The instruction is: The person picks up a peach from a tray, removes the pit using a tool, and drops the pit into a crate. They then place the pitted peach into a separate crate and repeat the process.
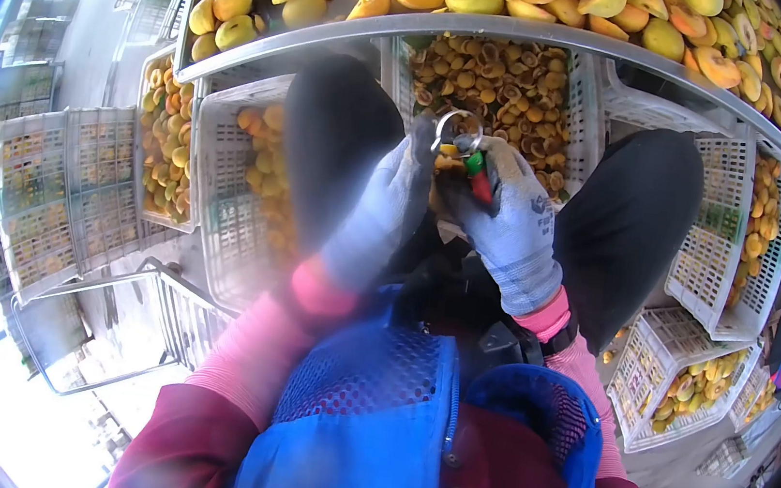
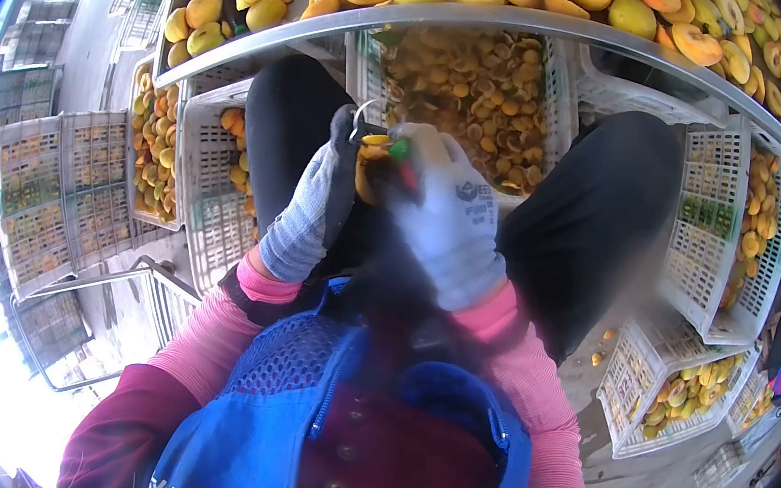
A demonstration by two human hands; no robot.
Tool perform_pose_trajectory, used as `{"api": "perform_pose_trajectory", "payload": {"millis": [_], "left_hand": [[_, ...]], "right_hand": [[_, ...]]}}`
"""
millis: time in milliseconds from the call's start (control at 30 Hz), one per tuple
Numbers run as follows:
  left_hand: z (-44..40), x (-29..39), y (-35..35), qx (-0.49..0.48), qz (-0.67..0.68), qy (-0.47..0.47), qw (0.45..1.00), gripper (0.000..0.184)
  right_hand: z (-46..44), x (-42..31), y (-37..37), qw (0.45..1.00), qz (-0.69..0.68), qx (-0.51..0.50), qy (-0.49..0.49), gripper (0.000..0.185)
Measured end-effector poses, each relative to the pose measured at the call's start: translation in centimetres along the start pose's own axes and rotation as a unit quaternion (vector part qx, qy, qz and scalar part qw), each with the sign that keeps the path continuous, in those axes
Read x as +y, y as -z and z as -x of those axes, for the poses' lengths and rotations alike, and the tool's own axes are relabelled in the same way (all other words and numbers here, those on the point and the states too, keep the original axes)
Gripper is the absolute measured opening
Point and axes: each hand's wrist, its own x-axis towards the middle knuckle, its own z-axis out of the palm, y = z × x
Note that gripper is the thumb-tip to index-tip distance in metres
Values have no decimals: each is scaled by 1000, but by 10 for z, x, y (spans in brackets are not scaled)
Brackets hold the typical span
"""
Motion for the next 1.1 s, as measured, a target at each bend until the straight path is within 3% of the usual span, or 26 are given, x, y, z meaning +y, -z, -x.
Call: {"api": "perform_pose_trajectory", "payload": {"millis": [100,200,233,267,300,367,433,500,533,600,633,667,700,800,833,900,967,1067,1100], "left_hand": [[-3,-10,1,-28,1,-70,997,41],[-15,-38,27,-55,-202,-215,954,45],[-11,-33,23,-29,-153,-161,974,38],[-8,-27,20,1,-98,-109,989,37],[-5,-22,17,36,-39,-61,997,42],[2,-10,26,-10,-9,-44,999,41],[6,-1,28,14,16,-37,999,40],[7,10,28,108,31,-43,993,40],[4,7,51,188,-265,-237,916,41],[3,27,105,285,-312,-333,843,40],[4,47,128,301,-79,-246,918,37],[11,60,162,335,-407,-222,820,34],[16,69,185,337,-686,-168,623,32],[3,89,184,312,-733,-105,595,29],[-9,104,150,293,-715,-144,618,31],[-43,120,113,259,-557,-157,773,28],[-96,130,122,249,-703,-153,648,36],[-149,138,124,219,-819,-70,525,51],[-160,142,124,197,-831,-52,518,52]], "right_hand": [[1,-6,3,999,39,17,14,30],[0,2,3,995,2,92,49,25],[-3,5,3,988,-40,136,54,23],[-4,6,6,982,-86,170,-8,22],[-4,4,12,942,-242,187,-137,22],[-10,29,26,957,-209,149,-133,22],[-6,39,27,981,-26,101,-162,28],[1,52,15,990,-3,88,-112,32],[2,50,15,988,-9,54,-142,36],[9,54,12,973,-134,33,-185,35],[8,56,10,960,-197,24,-199,35],[8,55,9,941,-246,15,-232,35],[10,53,8,918,-295,2,-267,35],[6,45,3,857,-376,-41,-351,33],[3,43,0,838,-391,-54,-376,32],[1,51,-10,888,-335,-52,-312,22],[1,53,-11,881,-354,-39,-312,23],[-3,54,-4,831,-423,-16,-361,27],[-6,60,-5,832,-426,-13,-354,28]]}}
